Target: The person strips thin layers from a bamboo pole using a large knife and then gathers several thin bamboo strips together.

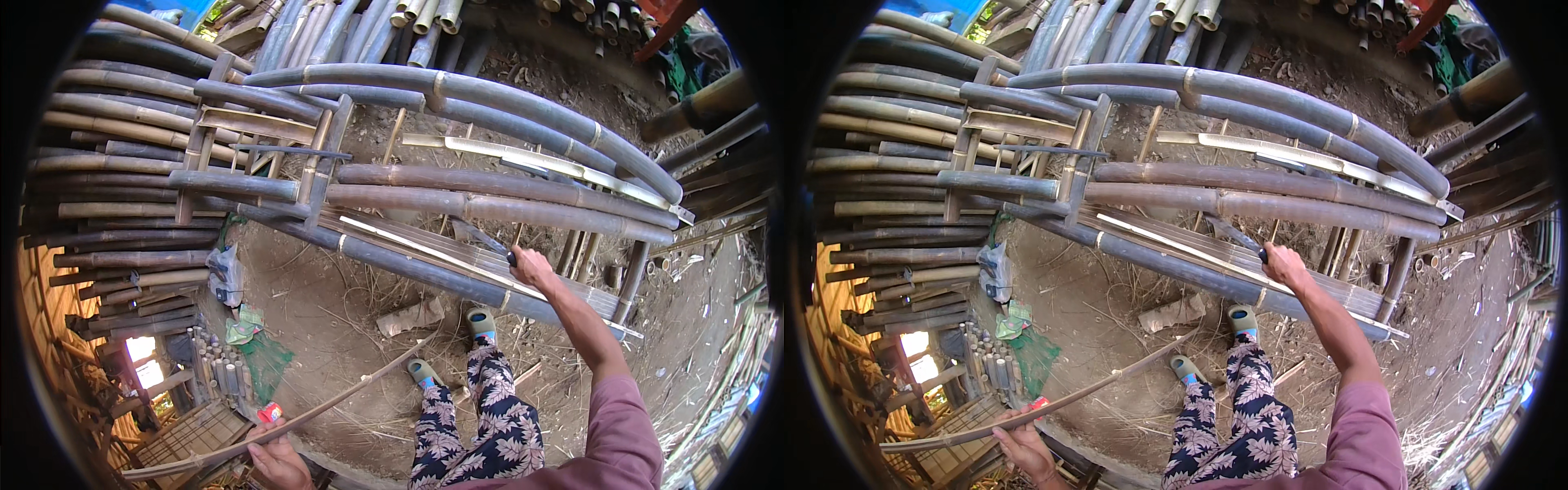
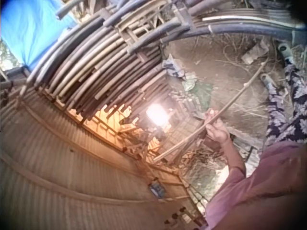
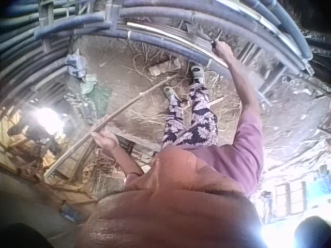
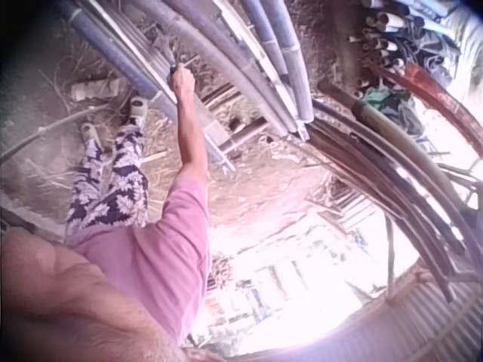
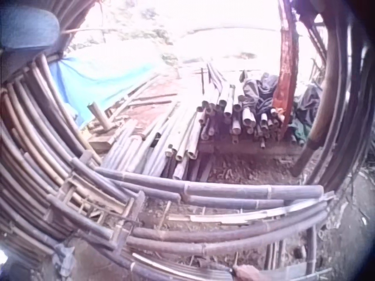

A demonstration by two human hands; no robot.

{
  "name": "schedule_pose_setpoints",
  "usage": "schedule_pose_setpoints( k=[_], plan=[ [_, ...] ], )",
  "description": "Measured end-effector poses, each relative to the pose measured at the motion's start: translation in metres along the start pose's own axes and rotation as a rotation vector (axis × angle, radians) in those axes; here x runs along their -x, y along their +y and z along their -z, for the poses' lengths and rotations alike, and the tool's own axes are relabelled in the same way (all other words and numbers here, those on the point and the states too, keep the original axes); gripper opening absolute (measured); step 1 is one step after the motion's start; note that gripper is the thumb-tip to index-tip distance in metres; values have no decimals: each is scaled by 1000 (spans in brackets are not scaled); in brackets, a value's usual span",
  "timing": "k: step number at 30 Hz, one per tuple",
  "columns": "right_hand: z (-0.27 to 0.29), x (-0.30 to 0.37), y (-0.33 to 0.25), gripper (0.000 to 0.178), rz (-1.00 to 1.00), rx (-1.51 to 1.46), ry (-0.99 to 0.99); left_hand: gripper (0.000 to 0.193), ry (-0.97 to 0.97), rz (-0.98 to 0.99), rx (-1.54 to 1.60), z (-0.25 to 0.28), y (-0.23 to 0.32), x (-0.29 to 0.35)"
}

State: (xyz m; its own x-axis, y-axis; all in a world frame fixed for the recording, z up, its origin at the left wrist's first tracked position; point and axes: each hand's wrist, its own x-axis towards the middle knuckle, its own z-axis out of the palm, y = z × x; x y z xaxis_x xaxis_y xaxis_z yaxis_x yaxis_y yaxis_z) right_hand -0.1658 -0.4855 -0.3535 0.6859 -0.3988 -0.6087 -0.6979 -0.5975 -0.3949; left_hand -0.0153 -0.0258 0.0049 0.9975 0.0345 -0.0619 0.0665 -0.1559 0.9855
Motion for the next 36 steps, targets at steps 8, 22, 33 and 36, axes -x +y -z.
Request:
schedule_pose_setpoints(
  k=[8,22,33,36],
  plan=[
    [54,-28,-20,32,-39,-10,-38,44,53,6,-13,10,4,12],
    [92,-16,-32,33,-213,61,80,38,287,-465,91,29,109,-27],
    [87,296,-197,31,-205,-489,13,26,-90,-411,19,83,102,-81],
    [63,365,-242,31,-68,-567,67,44,-193,-436,82,99,123,-92]
  ],
)
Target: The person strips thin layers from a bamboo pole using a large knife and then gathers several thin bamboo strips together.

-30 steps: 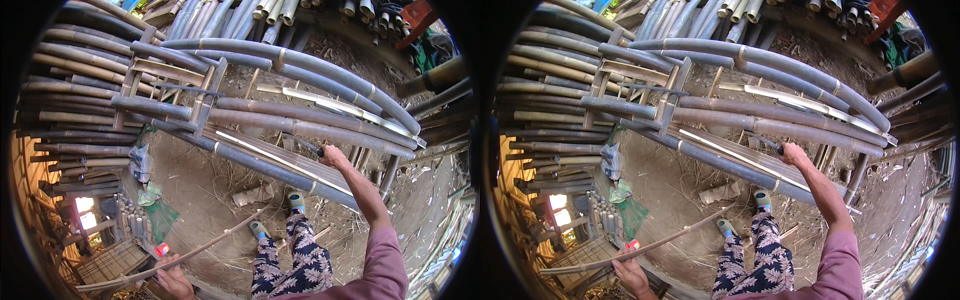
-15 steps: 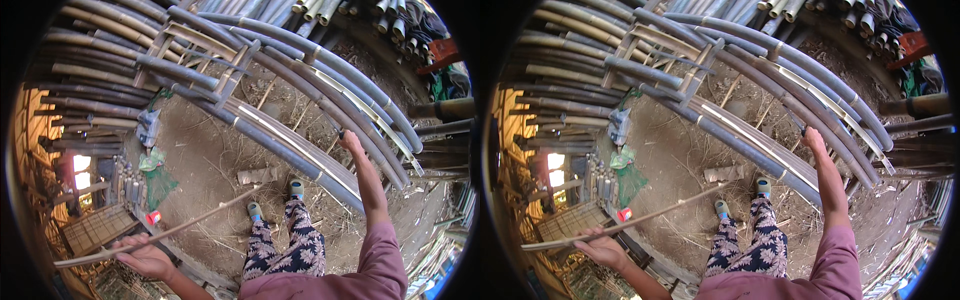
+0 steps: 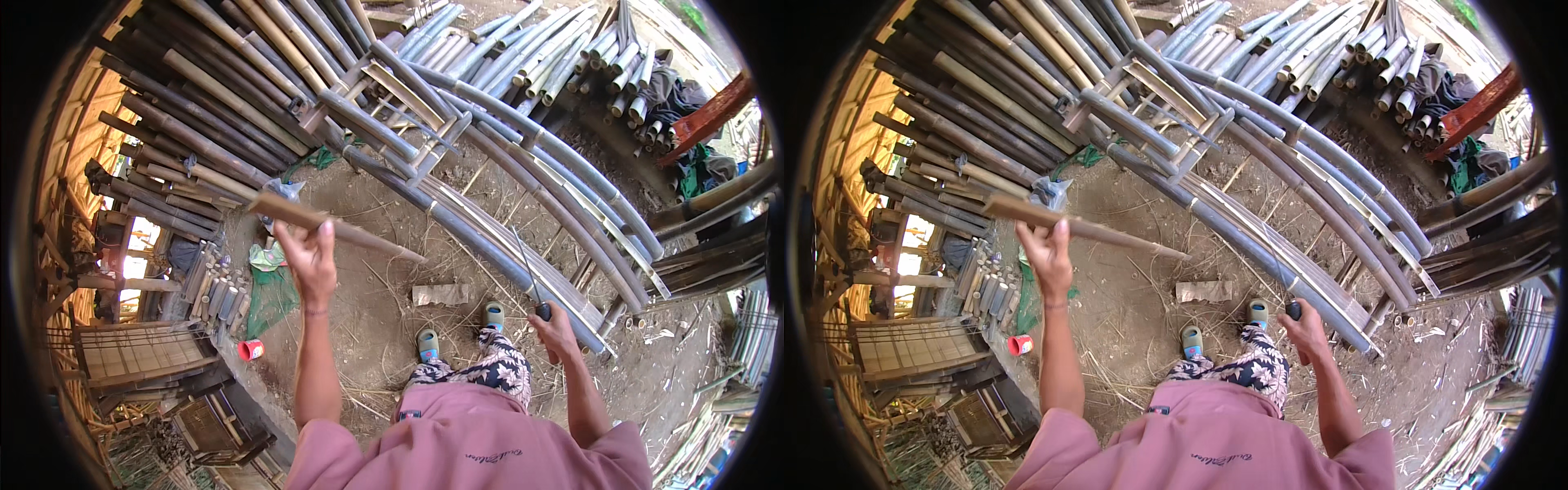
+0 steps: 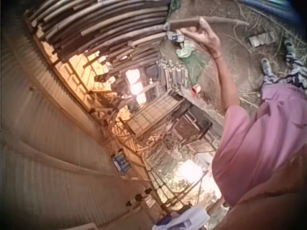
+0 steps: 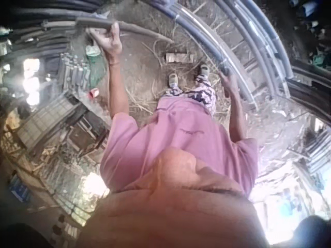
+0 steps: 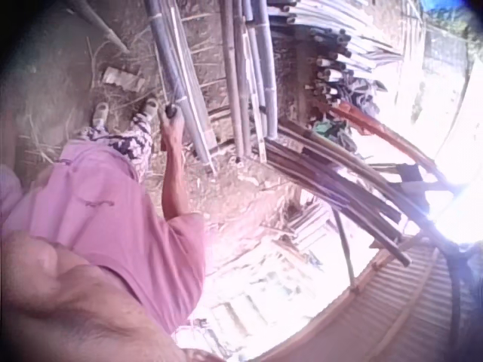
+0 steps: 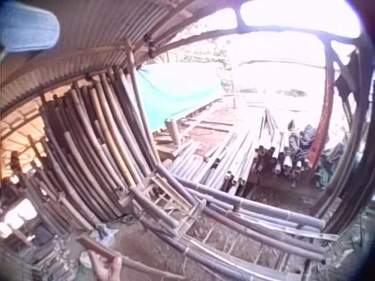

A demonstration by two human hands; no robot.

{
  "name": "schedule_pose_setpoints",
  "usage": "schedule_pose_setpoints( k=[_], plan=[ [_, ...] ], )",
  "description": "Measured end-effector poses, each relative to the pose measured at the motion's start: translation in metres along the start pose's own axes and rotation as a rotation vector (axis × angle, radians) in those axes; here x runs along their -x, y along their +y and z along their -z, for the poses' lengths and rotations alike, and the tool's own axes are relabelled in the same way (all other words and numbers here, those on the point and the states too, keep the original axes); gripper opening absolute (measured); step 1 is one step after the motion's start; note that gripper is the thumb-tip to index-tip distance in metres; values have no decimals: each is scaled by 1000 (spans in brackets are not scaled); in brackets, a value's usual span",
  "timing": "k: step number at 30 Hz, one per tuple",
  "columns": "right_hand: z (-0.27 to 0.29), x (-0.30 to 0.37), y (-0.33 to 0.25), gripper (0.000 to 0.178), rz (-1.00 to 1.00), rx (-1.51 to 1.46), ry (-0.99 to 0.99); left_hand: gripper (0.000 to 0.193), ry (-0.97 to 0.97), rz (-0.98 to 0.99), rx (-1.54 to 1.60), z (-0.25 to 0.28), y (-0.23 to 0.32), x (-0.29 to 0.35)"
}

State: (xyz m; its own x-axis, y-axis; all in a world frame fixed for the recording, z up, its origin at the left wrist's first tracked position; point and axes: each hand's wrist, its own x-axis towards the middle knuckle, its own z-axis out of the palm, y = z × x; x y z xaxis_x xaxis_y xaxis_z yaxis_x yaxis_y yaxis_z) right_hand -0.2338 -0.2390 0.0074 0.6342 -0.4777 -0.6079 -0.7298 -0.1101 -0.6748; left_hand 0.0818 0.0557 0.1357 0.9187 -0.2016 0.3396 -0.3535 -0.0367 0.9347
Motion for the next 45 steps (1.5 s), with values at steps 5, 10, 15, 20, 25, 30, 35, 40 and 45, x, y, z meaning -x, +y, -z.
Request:
schedule_pose_setpoints(
  k=[5,10,15,20,25,30,35,40,45],
  plan=[
    [-61,105,-91,45,137,-188,-32,28,-270,-101,-230,46,-9,-18],
    [-95,172,-164,42,460,-160,27,23,-267,-40,93,54,59,-5],
    [-109,210,-218,38,607,-6,40,26,-230,-252,-45,63,93,32],
    [-111,229,-235,36,762,-1,53,25,-271,-253,-68,62,100,72],
    [-109,238,-229,40,727,30,10,22,-359,-334,-131,53,108,87],
    [-105,242,-215,40,741,21,32,27,-445,-318,-132,46,107,100],
    [-96,243,-205,39,739,8,30,28,-464,-334,-87,36,106,108],
    [-89,243,-196,37,734,-4,27,28,-475,-380,-98,26,113,112],
    [-81,244,-198,34,693,36,9,26,-503,-201,-338,24,146,111]
  ],
)
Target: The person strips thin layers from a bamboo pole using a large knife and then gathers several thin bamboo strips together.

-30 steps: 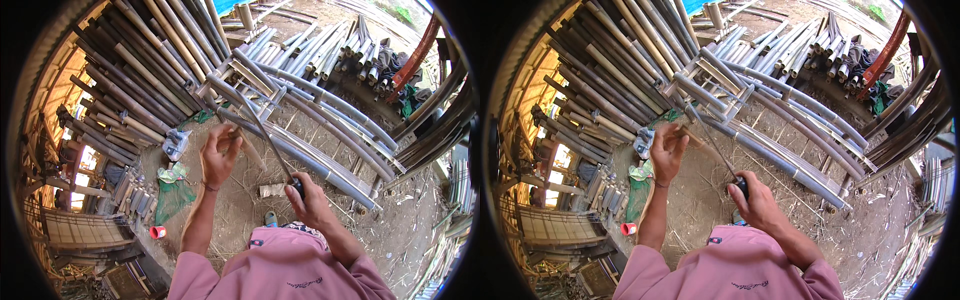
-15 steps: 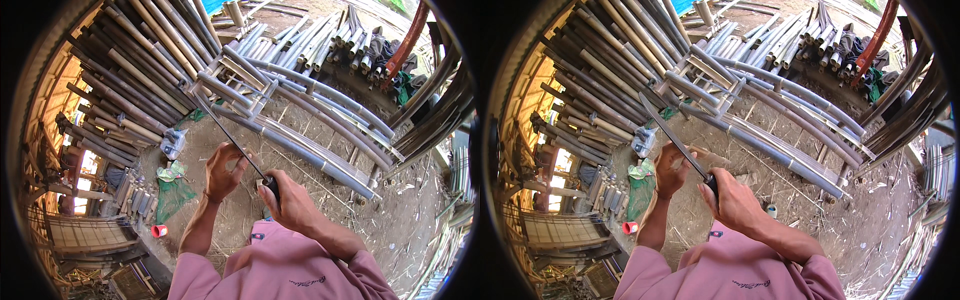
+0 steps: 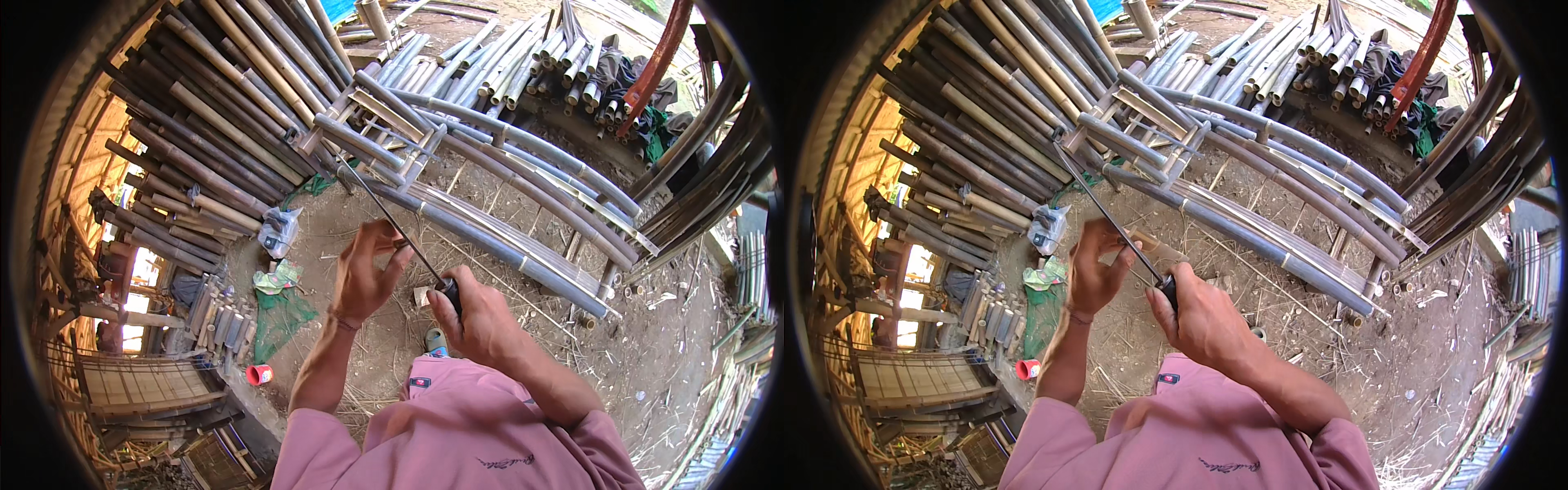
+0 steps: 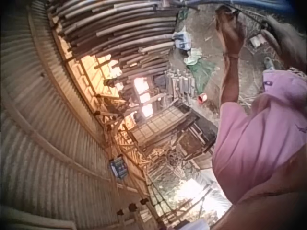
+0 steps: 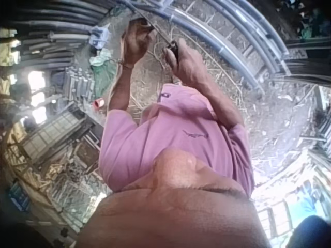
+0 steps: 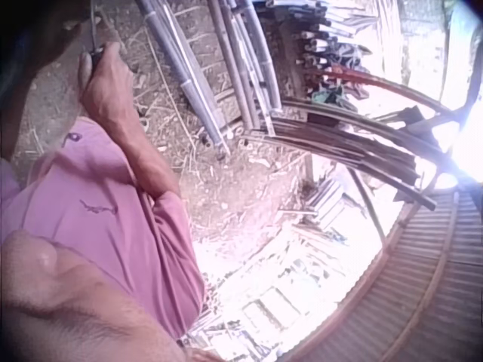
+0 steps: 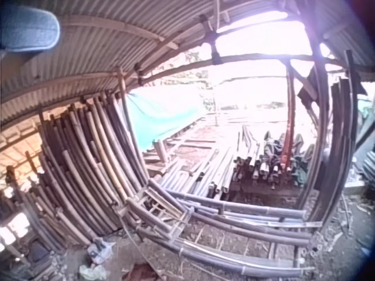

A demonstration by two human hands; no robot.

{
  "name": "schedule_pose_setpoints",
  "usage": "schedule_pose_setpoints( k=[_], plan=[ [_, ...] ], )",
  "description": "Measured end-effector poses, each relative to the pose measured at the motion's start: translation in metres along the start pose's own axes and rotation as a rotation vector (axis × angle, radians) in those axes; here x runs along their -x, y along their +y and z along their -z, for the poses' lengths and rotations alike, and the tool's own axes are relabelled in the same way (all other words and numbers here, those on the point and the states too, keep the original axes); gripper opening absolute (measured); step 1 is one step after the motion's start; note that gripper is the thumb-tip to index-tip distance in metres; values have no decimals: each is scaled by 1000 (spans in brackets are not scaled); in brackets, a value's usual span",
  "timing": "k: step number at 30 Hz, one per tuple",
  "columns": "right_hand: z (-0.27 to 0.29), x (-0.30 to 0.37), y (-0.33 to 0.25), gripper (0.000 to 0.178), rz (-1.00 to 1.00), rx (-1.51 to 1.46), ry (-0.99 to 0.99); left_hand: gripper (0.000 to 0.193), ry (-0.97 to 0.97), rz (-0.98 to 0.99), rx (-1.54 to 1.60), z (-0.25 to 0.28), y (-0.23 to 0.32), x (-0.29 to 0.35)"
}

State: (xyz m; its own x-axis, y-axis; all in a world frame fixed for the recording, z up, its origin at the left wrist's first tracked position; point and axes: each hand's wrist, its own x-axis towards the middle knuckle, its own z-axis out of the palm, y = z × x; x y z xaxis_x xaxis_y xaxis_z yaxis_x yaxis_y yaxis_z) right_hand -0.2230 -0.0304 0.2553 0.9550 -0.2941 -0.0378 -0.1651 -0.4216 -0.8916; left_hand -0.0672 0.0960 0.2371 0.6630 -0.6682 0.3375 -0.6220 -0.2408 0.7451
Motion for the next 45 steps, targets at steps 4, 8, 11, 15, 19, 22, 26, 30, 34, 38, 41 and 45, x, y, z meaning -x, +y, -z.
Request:
schedule_pose_setpoints(
  k=[4,8,11,15,19,22,26,30,34,38,41,45],
  plan=[
    [11,-7,4,35,-25,36,35,31,135,-152,-305,48,84,-28],
    [3,-11,-6,36,9,23,30,36,100,-561,-446,24,80,-80],
    [-3,-16,4,36,3,59,30,48,-127,-705,-613,-2,55,-102],
    [0,-20,6,37,-50,43,29,50,-8,-885,-442,14,80,-137],
    [-15,-33,20,37,-154,79,7,46,-256,-461,-546,-11,-31,-150],
    [-24,-51,31,38,-191,12,26,37,-194,-553,-465,-11,-46,-170],
    [-12,-63,47,40,-233,68,82,42,-18,-541,-103,-1,-8,-149],
    [-1,-95,35,37,-255,47,67,34,-143,-189,-393,-4,7,-118],
    [-8,-119,35,36,-227,172,140,21,144,-323,-378,-19,-19,-137],
    [-36,-144,39,39,-362,46,307,21,254,-355,-421,-47,-24,-166],
    [-67,-153,42,39,-366,-114,543,19,251,-401,-401,-60,-18,-167],
    [-48,-158,40,35,-334,-83,363,25,195,-337,-365,-40,-35,-182]
  ],
)
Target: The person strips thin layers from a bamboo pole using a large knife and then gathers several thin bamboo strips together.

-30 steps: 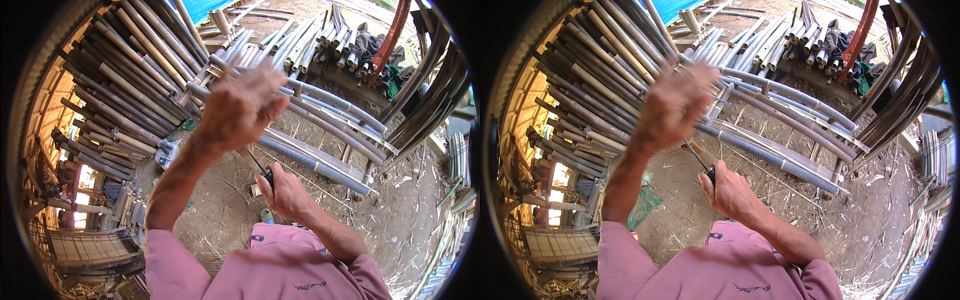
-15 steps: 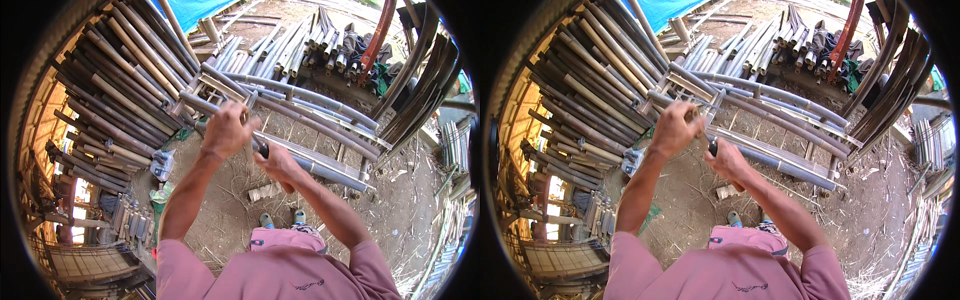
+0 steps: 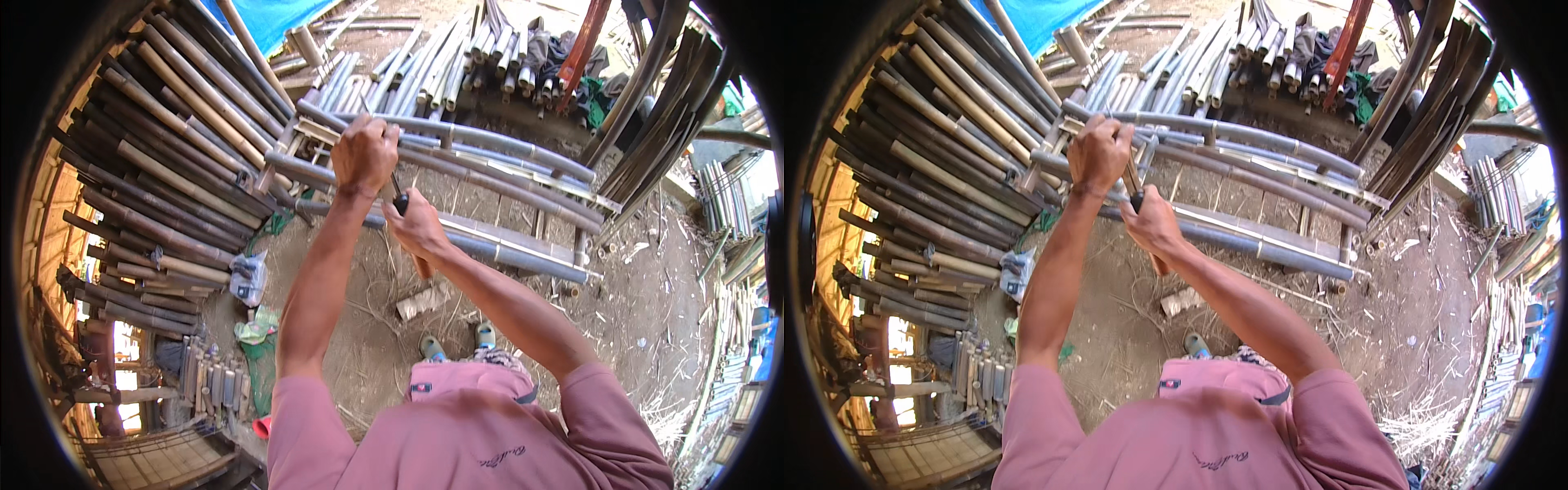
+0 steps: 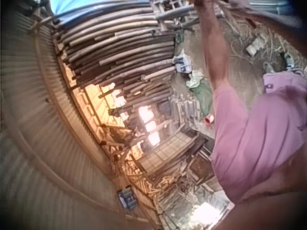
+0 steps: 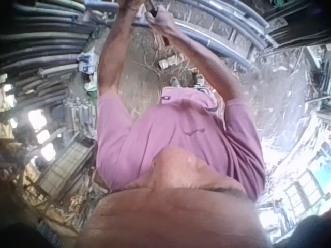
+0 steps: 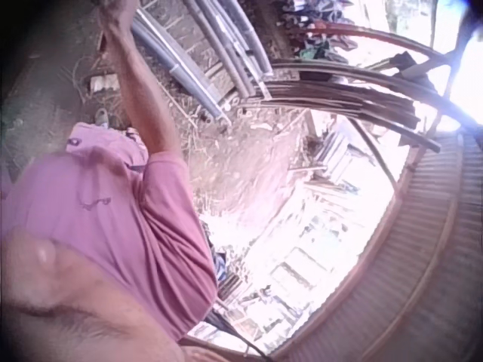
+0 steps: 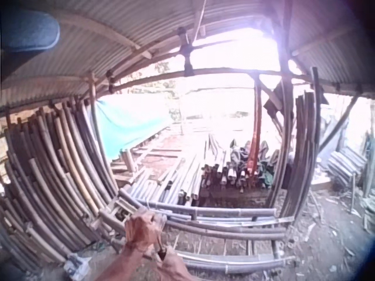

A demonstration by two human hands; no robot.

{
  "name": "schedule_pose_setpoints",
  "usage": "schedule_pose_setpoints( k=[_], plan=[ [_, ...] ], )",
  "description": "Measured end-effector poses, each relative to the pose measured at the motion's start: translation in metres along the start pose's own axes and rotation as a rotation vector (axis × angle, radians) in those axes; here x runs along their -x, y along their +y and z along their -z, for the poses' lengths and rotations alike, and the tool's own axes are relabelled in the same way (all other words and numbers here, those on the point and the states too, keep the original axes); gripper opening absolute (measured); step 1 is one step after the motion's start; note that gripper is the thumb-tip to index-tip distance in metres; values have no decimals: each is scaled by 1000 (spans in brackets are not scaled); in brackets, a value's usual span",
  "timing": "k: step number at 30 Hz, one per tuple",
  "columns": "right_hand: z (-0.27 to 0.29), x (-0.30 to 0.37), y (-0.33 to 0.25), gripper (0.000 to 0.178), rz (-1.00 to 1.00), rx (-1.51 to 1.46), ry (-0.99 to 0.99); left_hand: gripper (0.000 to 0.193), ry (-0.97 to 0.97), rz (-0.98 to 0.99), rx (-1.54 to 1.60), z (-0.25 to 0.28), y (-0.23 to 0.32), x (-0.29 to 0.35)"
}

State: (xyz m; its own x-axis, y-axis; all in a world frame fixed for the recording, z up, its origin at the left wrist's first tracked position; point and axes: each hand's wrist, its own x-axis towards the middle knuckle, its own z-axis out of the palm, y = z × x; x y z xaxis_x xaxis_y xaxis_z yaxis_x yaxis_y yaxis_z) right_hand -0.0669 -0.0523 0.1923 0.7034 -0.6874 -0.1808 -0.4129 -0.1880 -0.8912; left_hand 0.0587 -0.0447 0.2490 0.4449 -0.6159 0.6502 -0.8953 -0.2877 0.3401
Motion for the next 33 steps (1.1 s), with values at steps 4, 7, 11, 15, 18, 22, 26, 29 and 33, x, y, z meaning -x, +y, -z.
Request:
schedule_pose_setpoints(
  k=[4,7,11,15,18,22,26,29,33],
  plan=[
    [34,-5,-9,34,-12,187,-153,24,39,-12,24,2,-10,4],
    [-1,-11,-3,36,-41,109,85,22,31,51,-71,-11,9,-1],
    [-75,-29,19,33,72,-241,606,20,77,-58,-7,-27,44,-11],
    [-19,-14,-4,31,-26,-232,-53,19,36,-103,19,0,-24,-2],
    [37,-12,-4,31,-56,14,-349,20,39,-141,142,15,-35,3],
    [28,-10,-5,23,287,699,-123,21,105,-93,152,14,-34,13],
    [2,-6,-3,26,322,547,-186,19,175,8,100,31,-53,27],
    [-34,-2,34,33,200,27,-229,18,226,17,85,36,-52,33],
    [-81,-20,136,34,10,169,-206,23,206,-7,96,29,-29,35]
  ],
)
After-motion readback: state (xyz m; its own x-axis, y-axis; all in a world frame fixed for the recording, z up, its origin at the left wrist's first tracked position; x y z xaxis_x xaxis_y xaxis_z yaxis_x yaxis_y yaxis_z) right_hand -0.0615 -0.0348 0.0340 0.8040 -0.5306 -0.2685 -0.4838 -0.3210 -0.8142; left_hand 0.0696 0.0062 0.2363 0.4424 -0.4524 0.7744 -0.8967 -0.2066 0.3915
